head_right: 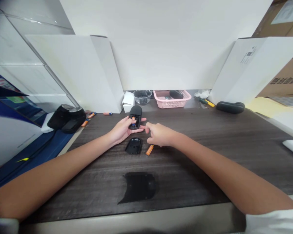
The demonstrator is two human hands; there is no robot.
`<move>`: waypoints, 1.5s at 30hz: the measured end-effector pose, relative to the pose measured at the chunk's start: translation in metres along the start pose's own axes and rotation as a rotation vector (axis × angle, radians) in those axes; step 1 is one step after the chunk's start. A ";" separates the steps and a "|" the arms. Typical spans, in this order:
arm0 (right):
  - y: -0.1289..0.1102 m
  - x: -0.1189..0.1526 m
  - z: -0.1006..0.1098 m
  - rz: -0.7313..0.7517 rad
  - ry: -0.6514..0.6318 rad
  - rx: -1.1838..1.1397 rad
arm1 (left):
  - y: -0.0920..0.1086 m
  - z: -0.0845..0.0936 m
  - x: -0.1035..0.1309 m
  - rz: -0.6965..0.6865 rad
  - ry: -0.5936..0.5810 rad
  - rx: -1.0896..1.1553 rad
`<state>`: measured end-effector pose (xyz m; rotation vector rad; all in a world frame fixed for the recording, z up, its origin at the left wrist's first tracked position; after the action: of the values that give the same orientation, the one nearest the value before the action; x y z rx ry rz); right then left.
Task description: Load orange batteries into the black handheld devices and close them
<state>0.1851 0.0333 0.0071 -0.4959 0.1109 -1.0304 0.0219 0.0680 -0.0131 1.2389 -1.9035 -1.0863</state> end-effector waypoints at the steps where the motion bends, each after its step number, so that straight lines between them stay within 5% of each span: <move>1: -0.002 0.001 0.001 -0.002 0.006 -0.004 | 0.001 0.001 0.000 -0.008 0.018 -0.003; 3: -0.004 0.005 0.002 -0.028 -0.038 0.019 | 0.004 0.002 0.000 -0.026 0.051 -0.012; 9: -0.012 0.023 -0.015 -0.065 -0.484 -0.096 | 0.005 0.000 0.001 -0.032 0.062 -0.053; 17: -0.021 0.034 -0.021 -0.077 -0.635 -0.247 | 0.001 0.002 -0.001 -0.027 0.018 -0.067; 25: -0.034 0.046 -0.028 0.004 -0.691 -0.149 | 0.001 0.003 -0.002 -0.061 0.009 -0.038; 33: -0.015 0.023 -0.021 0.036 -0.541 -0.217 | -0.001 0.001 -0.003 -0.017 -0.020 -0.089; 40: 0.013 -0.016 0.002 0.094 0.245 -0.370 | -0.006 0.003 -0.006 -0.020 -0.017 -0.125; 45: -0.011 -0.009 -0.006 0.136 0.206 0.006 | -0.005 0.002 -0.006 -0.072 0.017 -0.138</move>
<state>0.1702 0.0344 0.0055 -0.3709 0.3204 -0.9463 0.0240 0.0728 -0.0185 1.2429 -1.7519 -1.2184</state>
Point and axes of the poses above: each hand's wrist, its own x-axis away from the middle knuckle, its own z-axis out of the back of the hand, y = z × x, the point moved 7 cm from there along -x, towards the middle knuckle, and after that the axes turned 7 degrees about x, right-handed, at the moved point
